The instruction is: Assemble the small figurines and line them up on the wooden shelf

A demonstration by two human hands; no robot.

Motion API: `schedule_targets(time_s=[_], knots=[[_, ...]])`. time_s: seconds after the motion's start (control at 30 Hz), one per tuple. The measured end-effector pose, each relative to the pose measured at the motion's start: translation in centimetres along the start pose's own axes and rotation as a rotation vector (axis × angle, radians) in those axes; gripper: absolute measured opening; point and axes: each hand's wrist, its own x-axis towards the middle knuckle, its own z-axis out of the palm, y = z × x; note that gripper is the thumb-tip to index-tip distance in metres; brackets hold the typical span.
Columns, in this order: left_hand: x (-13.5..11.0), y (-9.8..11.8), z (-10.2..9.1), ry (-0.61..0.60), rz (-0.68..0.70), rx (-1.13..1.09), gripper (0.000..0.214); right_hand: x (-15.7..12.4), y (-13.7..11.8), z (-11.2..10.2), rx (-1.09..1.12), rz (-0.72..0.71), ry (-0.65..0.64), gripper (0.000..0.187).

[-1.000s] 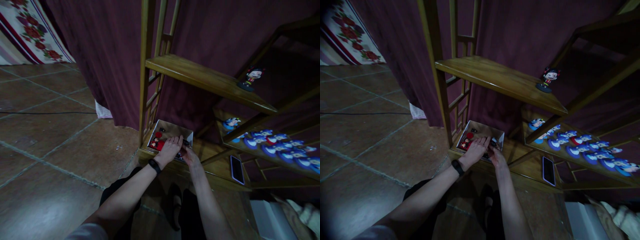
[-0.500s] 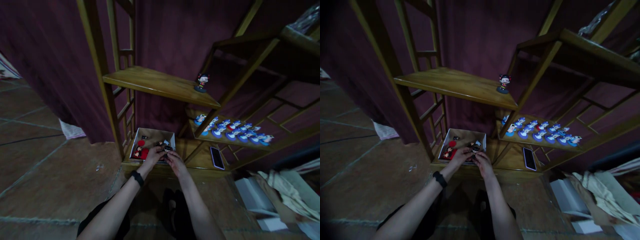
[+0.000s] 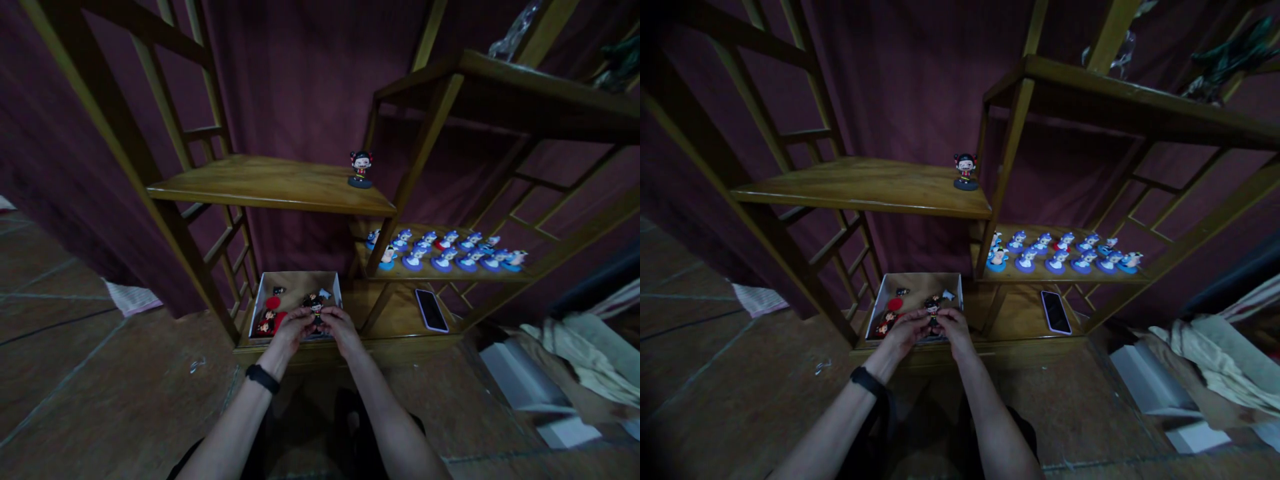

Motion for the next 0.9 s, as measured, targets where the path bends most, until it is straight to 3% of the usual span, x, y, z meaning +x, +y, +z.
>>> schedule_targets(time_s=[0.13, 0.27, 0.5, 0.7, 0.9], knots=[[-0.9, -0.1, -0.2, -0.002, 0.034, -0.033, 0.016, -0.4, 0.3, 0.4, 0.025, 0.003, 0.000, 0.032], [-2.2, -0.1, -0.3, 0.015, 0.102, 0.052, 0.021, -1.3, 0.7, 0.9, -0.007, -0.034, -0.084, 0.031], [-5.9, -0.9, -0.6, 0.089, 0.284, 0.188, 0.037, -4.8, 1.0, 0.7, 0.030, -0.053, -0.184, 0.029], [-9.2, -3.2, -1.4, 0.004, 0.159, 0.158, 0.032, -8.6, 1.7, -1.0, -0.009, -0.001, -0.186, 0.027], [-11.5, -5.3, -2.1, 0.014, 0.105, 0.152, 0.026, -11.1, 2.9, -1.6, -0.006, 0.073, -0.136, 0.028]])
